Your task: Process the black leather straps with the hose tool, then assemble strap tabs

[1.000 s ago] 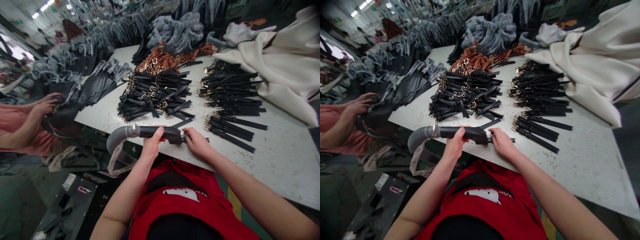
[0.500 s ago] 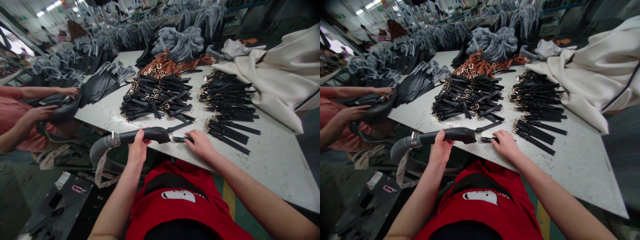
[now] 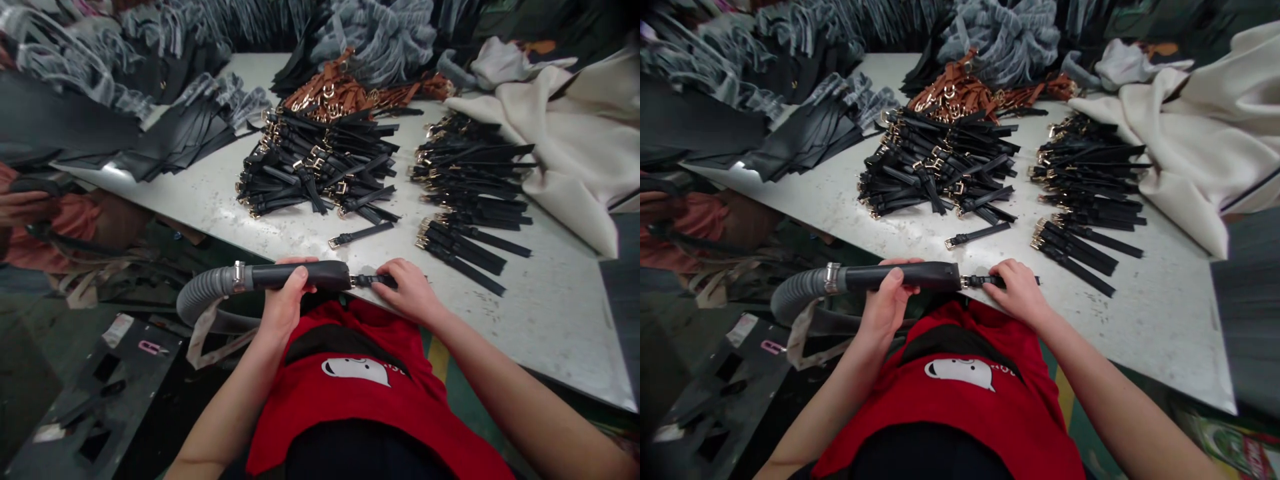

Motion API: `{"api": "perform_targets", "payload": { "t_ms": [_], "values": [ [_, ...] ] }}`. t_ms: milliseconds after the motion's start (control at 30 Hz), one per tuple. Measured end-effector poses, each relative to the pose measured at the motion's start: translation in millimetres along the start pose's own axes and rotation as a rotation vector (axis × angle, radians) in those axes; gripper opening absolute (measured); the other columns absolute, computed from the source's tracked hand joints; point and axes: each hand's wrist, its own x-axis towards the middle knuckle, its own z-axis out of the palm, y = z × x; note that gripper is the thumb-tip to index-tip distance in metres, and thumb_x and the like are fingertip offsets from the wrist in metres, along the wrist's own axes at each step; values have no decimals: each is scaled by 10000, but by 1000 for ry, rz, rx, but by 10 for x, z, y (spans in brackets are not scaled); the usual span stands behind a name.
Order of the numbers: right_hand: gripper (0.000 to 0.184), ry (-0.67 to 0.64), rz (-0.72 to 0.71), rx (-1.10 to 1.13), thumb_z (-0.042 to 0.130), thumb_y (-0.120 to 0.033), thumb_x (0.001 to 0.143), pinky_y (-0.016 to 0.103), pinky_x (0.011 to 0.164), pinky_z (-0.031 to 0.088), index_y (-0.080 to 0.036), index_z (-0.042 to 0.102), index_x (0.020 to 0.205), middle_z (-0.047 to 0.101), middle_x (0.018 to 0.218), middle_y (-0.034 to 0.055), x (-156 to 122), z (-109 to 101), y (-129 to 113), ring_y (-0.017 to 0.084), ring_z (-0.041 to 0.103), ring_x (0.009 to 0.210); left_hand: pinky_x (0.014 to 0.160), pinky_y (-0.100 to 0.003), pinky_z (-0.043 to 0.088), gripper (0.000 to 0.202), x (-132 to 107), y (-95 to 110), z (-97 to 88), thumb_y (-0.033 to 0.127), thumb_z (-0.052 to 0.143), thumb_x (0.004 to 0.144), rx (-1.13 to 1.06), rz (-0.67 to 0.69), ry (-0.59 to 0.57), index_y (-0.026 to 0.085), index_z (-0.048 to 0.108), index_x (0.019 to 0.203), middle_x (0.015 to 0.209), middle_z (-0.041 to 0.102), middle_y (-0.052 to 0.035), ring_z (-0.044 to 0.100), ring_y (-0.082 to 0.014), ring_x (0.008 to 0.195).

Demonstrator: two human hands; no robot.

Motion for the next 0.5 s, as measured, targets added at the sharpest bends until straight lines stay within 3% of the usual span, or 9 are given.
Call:
{"api": "perform_targets", "payload": {
  "t_ms": [167,300,500],
  "values": [
    [214,-47,-37,95,424,-278,829,363,787,398,-192,575,954,581,931,85,-12,-29,80,213,512,887,501,-223,439,296,-62,-216,185,358,683,644,1,-54,-16,166,566,835,897,672,-66,590,-120,630],
    [191,-61,-30,55,427,-278,831,366,786,395,-184,568,921,573,906,92,-17,-23,93,222,506,882,540,-236,468,349,-10,-370,373,395,682,631,-23,-43,-18,179,544,868,957,663,-68,612,-142,707],
    [249,-6,29,75,425,-258,818,371,778,402,-177,540,1024,583,911,91,-23,5,88,227,515,865,532,-239,468,313,-18,-265,362,361,696,633,78,-62,-125,174,561,844,925,672,-60,604,-129,653]
  ]
}}
